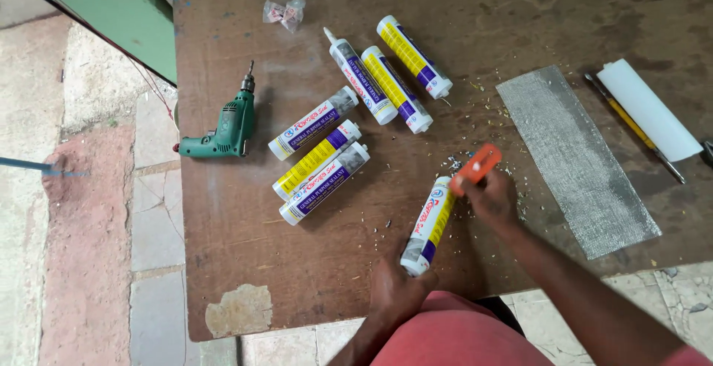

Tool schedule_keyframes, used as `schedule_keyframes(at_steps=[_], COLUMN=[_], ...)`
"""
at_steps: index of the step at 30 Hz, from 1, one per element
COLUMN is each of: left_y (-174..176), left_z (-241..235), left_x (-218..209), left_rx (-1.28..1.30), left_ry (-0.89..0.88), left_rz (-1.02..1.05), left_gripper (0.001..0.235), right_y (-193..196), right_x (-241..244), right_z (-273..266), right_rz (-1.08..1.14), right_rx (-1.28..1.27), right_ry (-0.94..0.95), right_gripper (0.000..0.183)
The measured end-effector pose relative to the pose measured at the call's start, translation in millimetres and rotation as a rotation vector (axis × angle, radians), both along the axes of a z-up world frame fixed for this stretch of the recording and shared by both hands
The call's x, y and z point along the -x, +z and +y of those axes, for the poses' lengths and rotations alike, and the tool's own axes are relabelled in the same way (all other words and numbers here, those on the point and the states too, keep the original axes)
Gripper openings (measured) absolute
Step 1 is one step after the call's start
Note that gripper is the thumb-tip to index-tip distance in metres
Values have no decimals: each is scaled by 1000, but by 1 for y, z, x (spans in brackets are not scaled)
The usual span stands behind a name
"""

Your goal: Repairing and preparing glue tubes or adhesive containers using a scraper and pliers.

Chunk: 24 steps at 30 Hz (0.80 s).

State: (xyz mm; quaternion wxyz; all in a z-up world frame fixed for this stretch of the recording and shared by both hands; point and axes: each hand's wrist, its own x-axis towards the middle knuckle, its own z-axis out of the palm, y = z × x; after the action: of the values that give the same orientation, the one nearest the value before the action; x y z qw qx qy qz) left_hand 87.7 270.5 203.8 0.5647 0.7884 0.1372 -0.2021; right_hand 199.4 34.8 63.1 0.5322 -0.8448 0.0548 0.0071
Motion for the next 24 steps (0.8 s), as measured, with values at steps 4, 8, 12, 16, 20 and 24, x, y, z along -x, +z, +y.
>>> schedule_keyframes(at_steps=[4,8,12,16,20,24], left_y=[0,-9,-14,-4,-5,-14], left_z=[2,2,3,2,1,3], left_x=[-1,-1,0,1,-2,2], left_rx=[59,51,105,10,43,78], left_ry=[28,29,47,20,39,67], left_rz=[82,54,64,57,109,74], left_gripper=[77,74,76,82,78,78], right_y=[7,42,65,1,1,35], right_x=[-4,59,73,19,-2,51], right_z=[-2,41,56,7,0,34], right_rz=[-126,161,159,22,-77,89], right_rx=[-70,-363,-443,-148,-98,-385], right_ry=[-30,68,205,-2,-55,47], right_gripper=[32,37,36,30,27,27])
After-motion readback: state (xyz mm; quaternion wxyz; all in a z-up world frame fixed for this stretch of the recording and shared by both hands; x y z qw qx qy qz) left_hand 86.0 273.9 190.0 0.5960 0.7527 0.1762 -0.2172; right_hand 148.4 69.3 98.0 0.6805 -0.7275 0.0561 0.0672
